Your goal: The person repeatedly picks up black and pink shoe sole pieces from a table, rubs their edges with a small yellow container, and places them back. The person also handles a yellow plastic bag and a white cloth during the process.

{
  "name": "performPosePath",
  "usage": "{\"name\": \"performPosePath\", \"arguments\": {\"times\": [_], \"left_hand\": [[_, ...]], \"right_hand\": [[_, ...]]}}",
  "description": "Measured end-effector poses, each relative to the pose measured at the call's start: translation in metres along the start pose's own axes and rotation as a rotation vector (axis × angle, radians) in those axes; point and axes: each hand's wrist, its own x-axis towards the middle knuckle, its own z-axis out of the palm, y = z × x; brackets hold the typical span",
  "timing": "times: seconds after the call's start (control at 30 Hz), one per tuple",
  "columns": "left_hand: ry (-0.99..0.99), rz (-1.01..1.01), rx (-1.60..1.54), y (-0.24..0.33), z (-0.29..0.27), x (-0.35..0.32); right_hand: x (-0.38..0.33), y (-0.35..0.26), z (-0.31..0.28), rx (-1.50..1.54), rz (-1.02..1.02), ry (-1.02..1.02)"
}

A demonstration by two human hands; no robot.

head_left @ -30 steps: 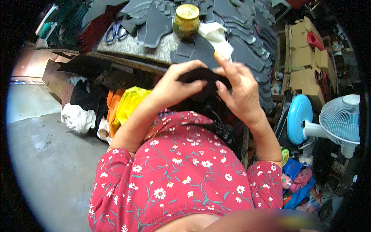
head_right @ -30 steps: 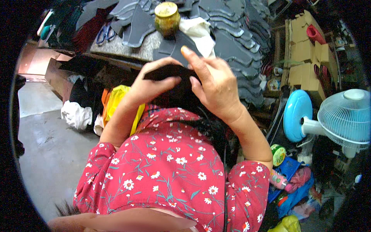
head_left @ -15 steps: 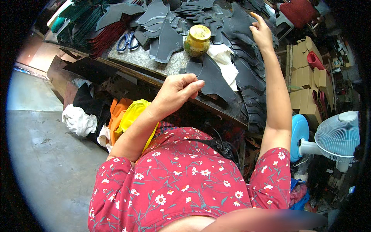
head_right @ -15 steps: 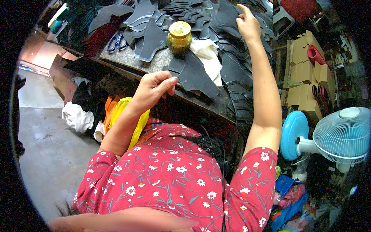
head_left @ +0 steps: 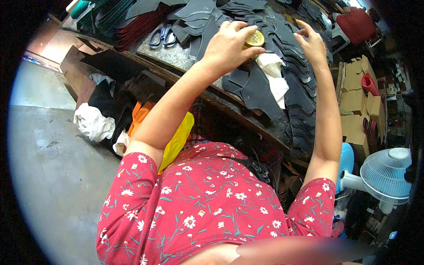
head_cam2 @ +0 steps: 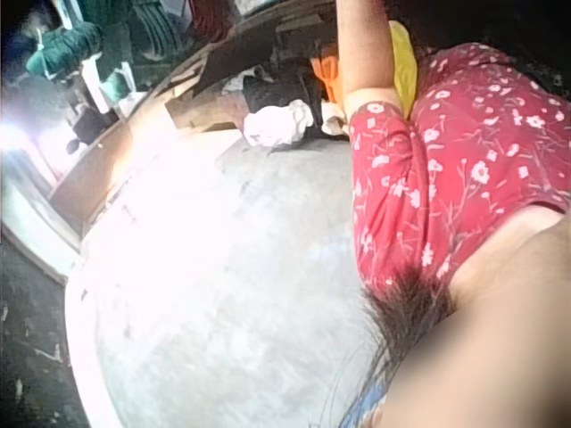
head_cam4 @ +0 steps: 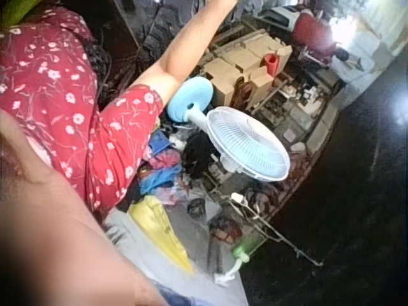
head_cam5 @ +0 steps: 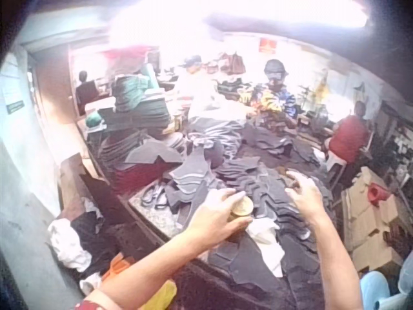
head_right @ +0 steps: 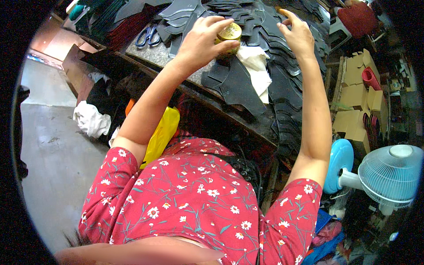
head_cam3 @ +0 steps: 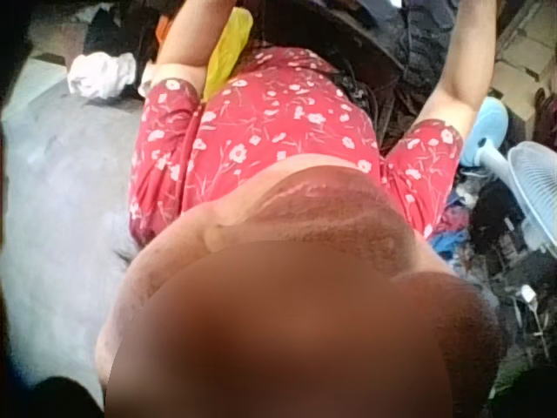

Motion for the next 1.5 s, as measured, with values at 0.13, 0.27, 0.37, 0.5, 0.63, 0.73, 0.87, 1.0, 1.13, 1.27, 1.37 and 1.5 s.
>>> {"name": "performPosePath", "arguments": {"times": [0.13,0.27,0.37,0.5,0.63,0.73,0.87,1.0,1.13,1.27,1.37,1.5], "left_hand": [[0.082,-0.005,-0.028,-0.008,0.018,0.003],[0.176,0.017,0.081,-0.005,0.026,0.001],[0.189,-0.002,0.166,0.002,0.025,0.000],[0.067,-0.219,0.111,0.000,0.020,0.006],[0.183,-0.522,-0.416,-0.017,0.019,0.019],[0.171,-0.538,-0.436,-0.024,0.022,0.019],[0.204,-0.491,-0.519,-0.022,0.026,0.012],[0.209,-0.459,-0.485,-0.018,0.023,0.013],[0.194,-0.476,-0.548,-0.013,0.019,0.015],[0.105,-0.443,-0.579,-0.007,0.018,0.011],[0.021,-0.173,-0.250,-0.004,0.017,0.008],[0.354,-0.106,0.088,0.009,0.010,-0.001]], "right_hand": [[-0.023,-0.037,-0.032,0.042,-0.272,-0.049],[-0.037,-0.073,-0.027,0.139,-0.196,-0.199],[-0.050,-0.095,0.006,0.452,-0.125,-0.236],[-0.056,-0.101,0.038,0.368,-0.059,-0.115],[-0.063,-0.094,0.038,0.377,-0.083,-0.098],[-0.054,-0.090,0.023,0.191,-0.284,-0.057],[-0.039,-0.101,0.011,-0.206,-0.460,-0.092],[-0.031,-0.125,0.015,-0.391,-0.407,-0.313],[-0.033,-0.123,0.000,-0.389,-0.422,-0.265],[-0.051,-0.109,-0.017,-0.402,-0.460,-0.086],[-0.074,-0.097,-0.031,-0.303,-0.482,-0.124],[-0.097,-0.074,-0.051,0.077,-0.350,-0.136]]}}
